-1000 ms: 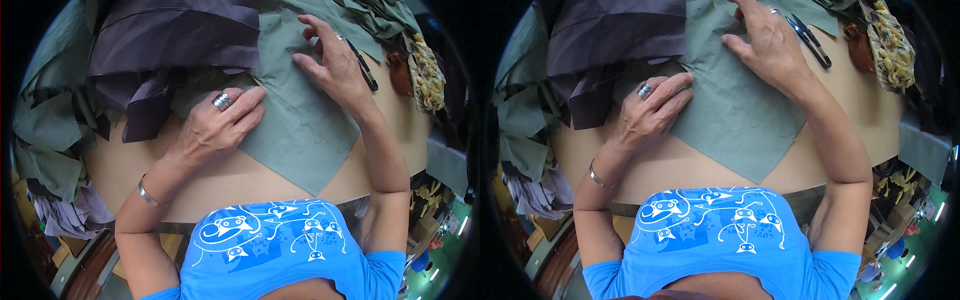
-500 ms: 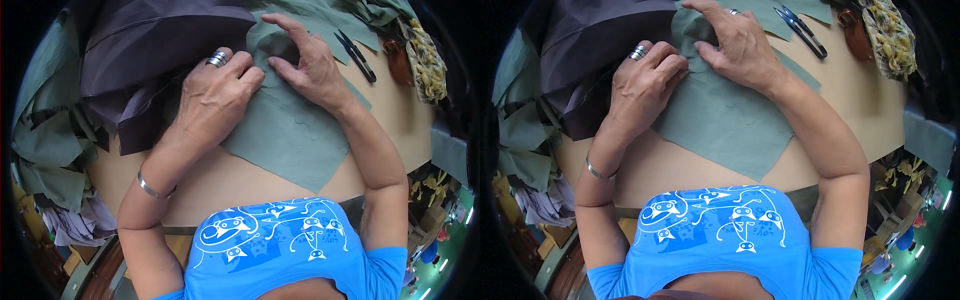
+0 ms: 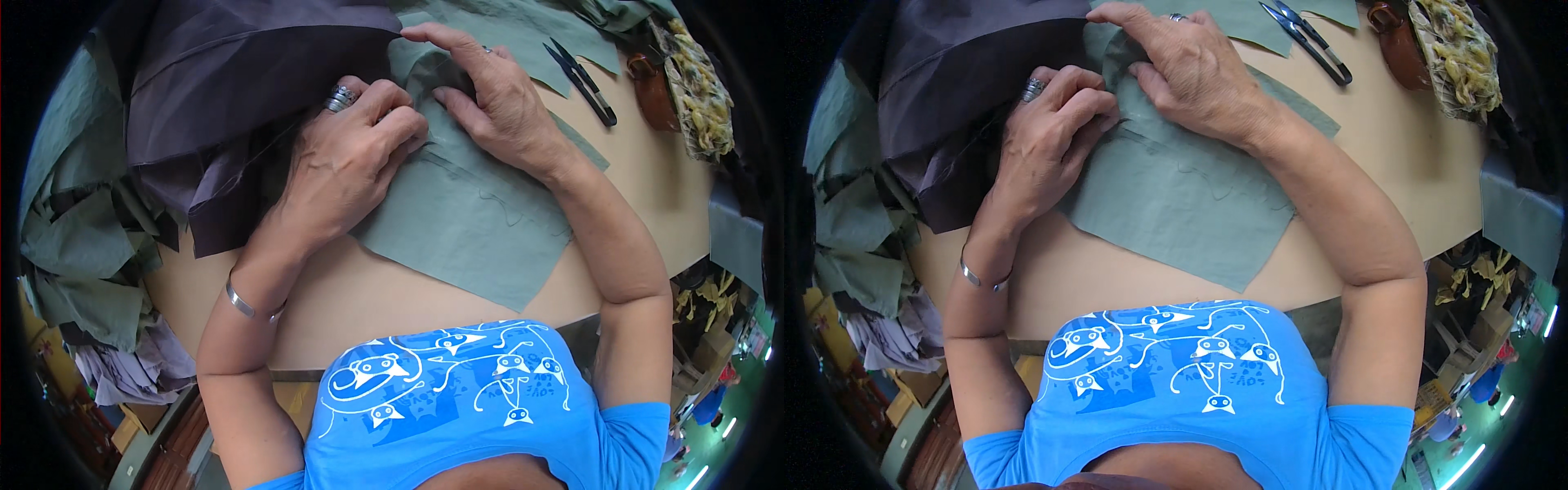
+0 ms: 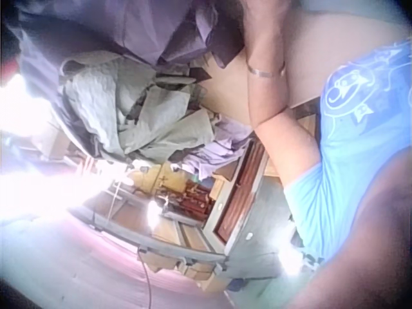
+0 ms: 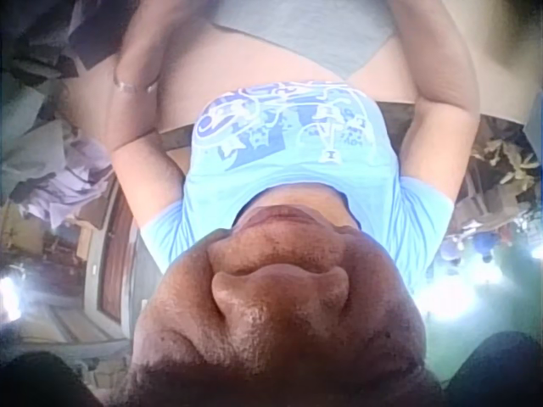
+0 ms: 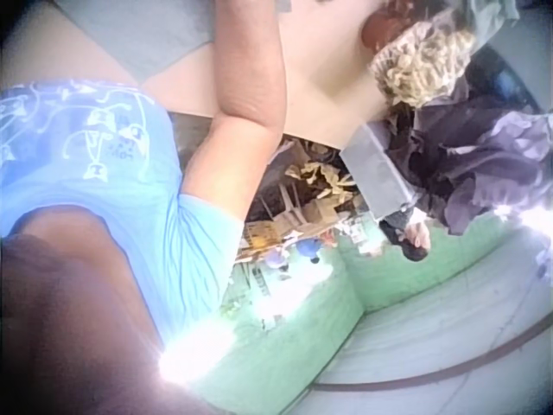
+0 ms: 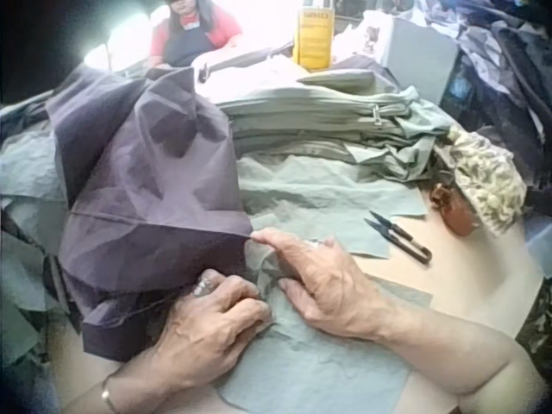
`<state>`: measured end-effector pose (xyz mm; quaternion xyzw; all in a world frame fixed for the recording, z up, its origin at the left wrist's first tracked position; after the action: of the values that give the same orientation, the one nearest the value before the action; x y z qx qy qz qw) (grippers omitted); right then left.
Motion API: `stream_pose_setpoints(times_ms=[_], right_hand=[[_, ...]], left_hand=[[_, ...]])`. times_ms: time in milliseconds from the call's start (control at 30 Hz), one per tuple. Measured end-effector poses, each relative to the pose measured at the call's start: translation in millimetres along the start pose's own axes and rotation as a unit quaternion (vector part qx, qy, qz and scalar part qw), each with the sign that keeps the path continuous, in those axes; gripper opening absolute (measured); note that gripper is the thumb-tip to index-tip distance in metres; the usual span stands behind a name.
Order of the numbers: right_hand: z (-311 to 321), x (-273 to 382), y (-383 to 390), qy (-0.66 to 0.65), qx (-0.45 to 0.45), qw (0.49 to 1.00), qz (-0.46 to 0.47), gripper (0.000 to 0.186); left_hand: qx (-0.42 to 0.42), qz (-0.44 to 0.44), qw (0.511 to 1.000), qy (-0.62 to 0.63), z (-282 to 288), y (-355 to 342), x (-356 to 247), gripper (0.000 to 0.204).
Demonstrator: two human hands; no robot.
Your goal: The person aligns and flattens fabric pieces by hand, trims edges and threads using thread snips, and spreads the garment open on the table.
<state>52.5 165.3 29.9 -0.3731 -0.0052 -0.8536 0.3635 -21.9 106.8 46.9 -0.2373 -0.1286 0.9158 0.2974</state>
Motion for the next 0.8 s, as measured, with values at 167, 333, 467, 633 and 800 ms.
stream_pose_setpoints(times_ms=[167, 333, 467, 633, 800], right_hand=[[2.6, 8.0, 0.4, -0.003, -0.024, 0.999, 0.036, 0.062], [9.3, 1.7, -6.9, -0.058, 0.006, 0.997, -0.044, 0.068], [-0.8, 4.3, -13.6, -0.040, 0.124, 0.988, -0.088, 0.080], [-15.5, 3.7, -10.4, -0.018, 0.141, 0.990, 0.003, 0.081], [-11.2, 6.8, -13.6, -0.075, 0.182, 0.975, -0.099, 0.081]], left_hand=[[-0.078, -0.001, 0.996, 0.034, 13.4, 6.0, 3.8, 0.013], [-0.034, -0.036, 0.997, -0.051, 7.4, 27.6, -15.8, 0.024], [-0.038, -0.049, 0.994, -0.092, 4.6, 33.4, -20.2, 0.038], [-0.024, -0.048, 0.992, -0.114, 6.2, 33.0, -25.8, 0.047], [-0.015, -0.050, 0.993, -0.110, 0.4, 32.3, -22.0, 0.037]])
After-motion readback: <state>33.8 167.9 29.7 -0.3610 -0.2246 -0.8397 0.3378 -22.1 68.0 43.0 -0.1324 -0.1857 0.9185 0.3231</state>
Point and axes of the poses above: each hand's wrist, its own y-axis away from the middle knuckle, its own z-axis out of the back of the hand, x = y × z, the point moved 10 cm from there along -y, towards the middle knuckle, and after that the axes turned 7 degrees about -z, right-handed, at the moved point
